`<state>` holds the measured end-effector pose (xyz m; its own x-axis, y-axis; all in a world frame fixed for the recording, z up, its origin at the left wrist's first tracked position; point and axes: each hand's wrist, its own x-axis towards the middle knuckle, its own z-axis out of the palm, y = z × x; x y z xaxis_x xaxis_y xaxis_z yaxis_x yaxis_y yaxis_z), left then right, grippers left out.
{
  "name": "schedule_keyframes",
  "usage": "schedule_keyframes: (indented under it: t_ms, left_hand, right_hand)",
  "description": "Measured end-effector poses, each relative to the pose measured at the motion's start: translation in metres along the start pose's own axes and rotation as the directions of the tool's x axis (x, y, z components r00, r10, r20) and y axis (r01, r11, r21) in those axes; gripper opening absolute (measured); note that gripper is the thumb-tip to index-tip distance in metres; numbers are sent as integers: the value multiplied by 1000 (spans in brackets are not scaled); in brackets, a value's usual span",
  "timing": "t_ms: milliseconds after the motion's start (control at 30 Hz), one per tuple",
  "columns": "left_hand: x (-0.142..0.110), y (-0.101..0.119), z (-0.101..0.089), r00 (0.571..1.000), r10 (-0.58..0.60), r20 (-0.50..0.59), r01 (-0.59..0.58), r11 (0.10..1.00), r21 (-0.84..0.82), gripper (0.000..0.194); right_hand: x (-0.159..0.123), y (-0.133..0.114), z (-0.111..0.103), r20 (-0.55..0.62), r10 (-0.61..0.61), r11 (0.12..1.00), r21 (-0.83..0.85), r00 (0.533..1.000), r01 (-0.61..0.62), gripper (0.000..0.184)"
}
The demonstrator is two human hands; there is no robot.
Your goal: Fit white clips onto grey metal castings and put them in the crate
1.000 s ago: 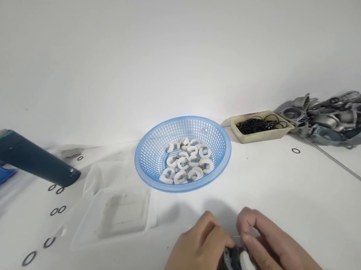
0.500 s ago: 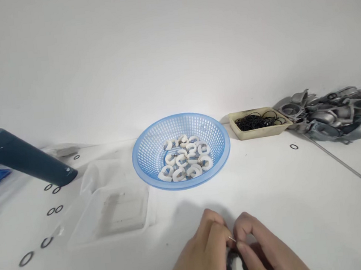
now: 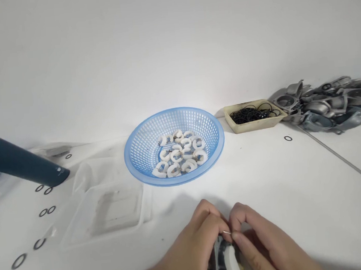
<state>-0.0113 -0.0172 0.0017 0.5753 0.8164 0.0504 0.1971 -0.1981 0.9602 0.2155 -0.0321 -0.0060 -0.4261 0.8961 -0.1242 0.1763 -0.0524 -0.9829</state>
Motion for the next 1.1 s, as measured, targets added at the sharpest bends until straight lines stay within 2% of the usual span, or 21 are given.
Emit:
schedule_keyframes:
  t_ms: [67, 233, 367, 467, 633, 767, 867, 1000, 1100]
  left_hand:
    - [1, -2, 0, 1000, -12, 20, 12, 1000, -2, 47]
    - [-2, -8, 3, 999, -28, 16, 29, 999, -28, 51]
    - [-4, -14, -5, 996, 36, 82, -42, 997, 71, 54]
    - [-4, -16, -10, 991, 60, 117, -70, 994, 89, 50]
    - [-5, -22, -8, 982, 153, 111, -151, 988, -27, 55]
    - [-3, -26, -4, 980, 200, 11, -194, 964, -179, 57]
    - [-2, -28, -2, 976, 215, -27, -216, 954, -206, 53]
    - [-2, -33, 0, 964, 267, -16, -265, 944, -197, 55]
    - [-3, -39, 0, 971, 238, -16, -237, 954, -185, 57]
  right_hand:
    - [3, -6, -3, 7, -27, 999, -45, 1000, 27, 39]
    - [14, -13, -26, 214, 6, 993, -119, 977, 19, 43]
    - [22, -11, -45, 306, -40, 951, -280, 951, 130, 25]
    - [26, -8, -51, 367, -85, 940, -279, 926, 197, 13]
    - [29, -11, -53, 374, -18, 977, -191, 927, 96, 18]
    - [28, -13, -58, 402, 34, 995, -98, 915, 6, 28]
    - [23, -9, -57, 382, 53, 998, -50, 923, -37, 36]
    - [13, -7, -47, 296, 116, 990, -107, 948, -88, 48]
    - [9, -10, -43, 267, 176, 978, -157, 948, -138, 46]
